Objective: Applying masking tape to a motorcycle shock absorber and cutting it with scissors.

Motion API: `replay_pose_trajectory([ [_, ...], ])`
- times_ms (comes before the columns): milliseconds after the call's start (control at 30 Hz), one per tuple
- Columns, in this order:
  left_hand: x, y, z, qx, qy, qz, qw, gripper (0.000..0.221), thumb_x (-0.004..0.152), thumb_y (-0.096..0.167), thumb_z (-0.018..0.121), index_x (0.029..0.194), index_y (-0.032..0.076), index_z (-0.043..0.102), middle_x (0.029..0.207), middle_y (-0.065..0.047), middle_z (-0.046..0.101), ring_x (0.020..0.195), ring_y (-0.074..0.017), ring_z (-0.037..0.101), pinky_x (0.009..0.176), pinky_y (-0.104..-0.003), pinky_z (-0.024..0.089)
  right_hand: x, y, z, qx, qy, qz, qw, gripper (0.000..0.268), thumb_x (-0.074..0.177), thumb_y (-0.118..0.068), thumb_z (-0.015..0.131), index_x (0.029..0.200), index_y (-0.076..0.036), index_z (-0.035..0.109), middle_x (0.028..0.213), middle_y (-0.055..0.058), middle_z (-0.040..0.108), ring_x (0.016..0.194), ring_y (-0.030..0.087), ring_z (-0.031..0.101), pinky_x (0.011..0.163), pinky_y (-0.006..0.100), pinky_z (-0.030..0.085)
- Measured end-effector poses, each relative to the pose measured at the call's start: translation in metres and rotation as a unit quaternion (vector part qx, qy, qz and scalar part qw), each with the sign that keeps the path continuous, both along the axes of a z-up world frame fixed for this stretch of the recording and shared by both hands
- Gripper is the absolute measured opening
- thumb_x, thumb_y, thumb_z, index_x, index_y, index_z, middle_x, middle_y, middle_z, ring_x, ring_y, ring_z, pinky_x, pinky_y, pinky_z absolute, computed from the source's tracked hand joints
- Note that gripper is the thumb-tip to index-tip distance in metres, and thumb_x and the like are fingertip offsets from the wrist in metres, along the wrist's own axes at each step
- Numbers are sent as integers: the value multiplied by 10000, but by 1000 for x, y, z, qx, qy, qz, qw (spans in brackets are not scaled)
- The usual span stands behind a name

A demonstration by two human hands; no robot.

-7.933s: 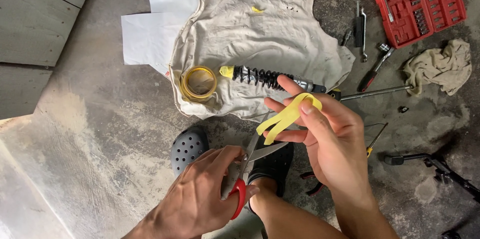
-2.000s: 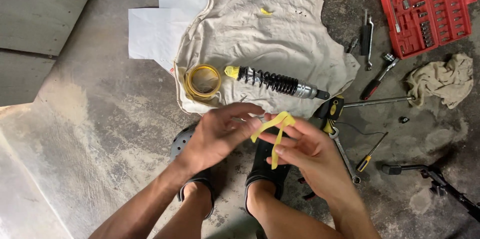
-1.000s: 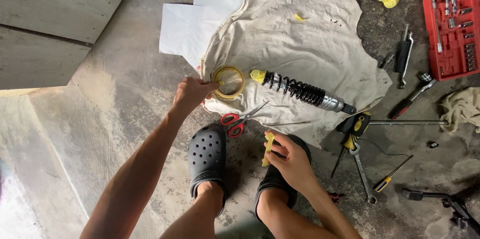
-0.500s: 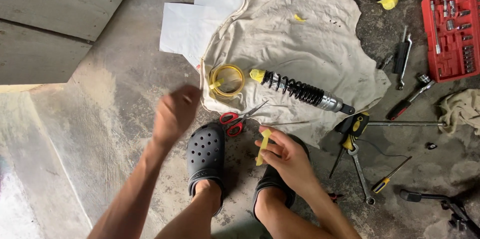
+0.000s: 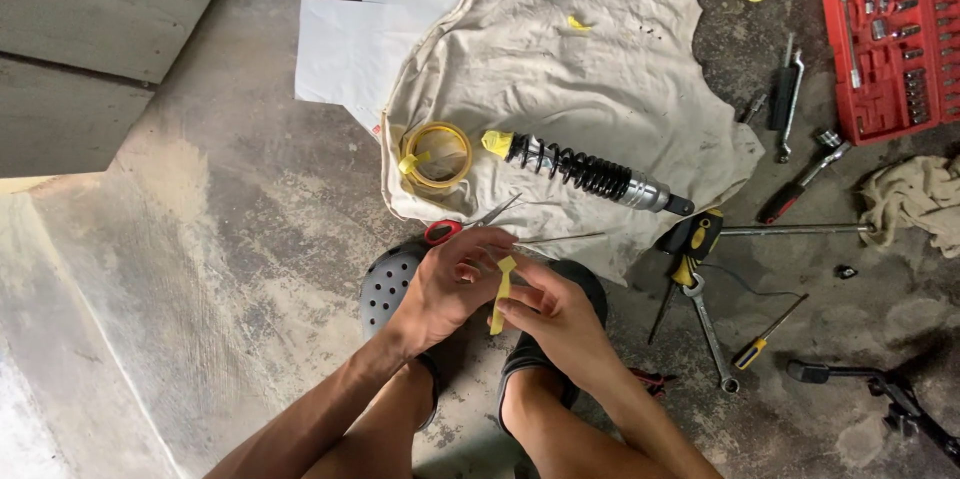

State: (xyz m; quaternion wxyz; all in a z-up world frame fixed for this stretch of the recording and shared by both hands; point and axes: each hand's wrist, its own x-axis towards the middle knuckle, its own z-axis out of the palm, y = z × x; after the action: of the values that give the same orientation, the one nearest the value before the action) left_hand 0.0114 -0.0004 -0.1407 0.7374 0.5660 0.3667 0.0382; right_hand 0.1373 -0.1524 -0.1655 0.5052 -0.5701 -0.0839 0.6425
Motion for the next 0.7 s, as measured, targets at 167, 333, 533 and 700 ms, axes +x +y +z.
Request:
replay_pose_trajectory([
  [167, -2, 0, -4, -3, -39, -17, 999, 266, 890, 115, 687, 1142, 44, 734, 1049, -36, 758, 951, -99, 691, 860, -290, 565, 0, -6, -4, 13, 14, 2, 1000, 561, 932, 38, 641, 1469, -15, 489, 1267, 118, 681, 1078, 174, 673, 842, 320, 597],
  [333, -3, -6, -11, 11, -17, 1, 1000, 173, 922, 121, 723, 1067, 29, 743, 1051, -42, 768, 908, -103, 681, 821, -282, 560, -3, -5, -2, 10, 31, 21, 999, 478, 961, 22, 641, 1427, 12, 533, 1216, 140, 697, 1028, 185, 673, 838, 334, 593],
  [533, -5, -10, -14, 25, -62, 70, 995, 132, 975, 106, 662, 1073, 18, 659, 1089, -44, 690, 931, -108, 633, 807, -280, 544, -5, 7, -11, 11, 91, 5, 996, 474, 931, 12, 634, 1393, 7, 529, 1302, 92, 665, 1195, 193, 677, 953, 322, 580],
  [700, 4, 17, -2, 30, -67, 122, 990, 128, 1078, 119, 530, 1107, -3, 550, 942, -90, 705, 874, -129, 656, 817, -280, 550, 38, 23, -7, -152, -283, 194, 927, 739, 827, -467, 725, 1469, -145, 553, 1300, 104, 749, 1032, 223, 766, 923, 330, 629],
])
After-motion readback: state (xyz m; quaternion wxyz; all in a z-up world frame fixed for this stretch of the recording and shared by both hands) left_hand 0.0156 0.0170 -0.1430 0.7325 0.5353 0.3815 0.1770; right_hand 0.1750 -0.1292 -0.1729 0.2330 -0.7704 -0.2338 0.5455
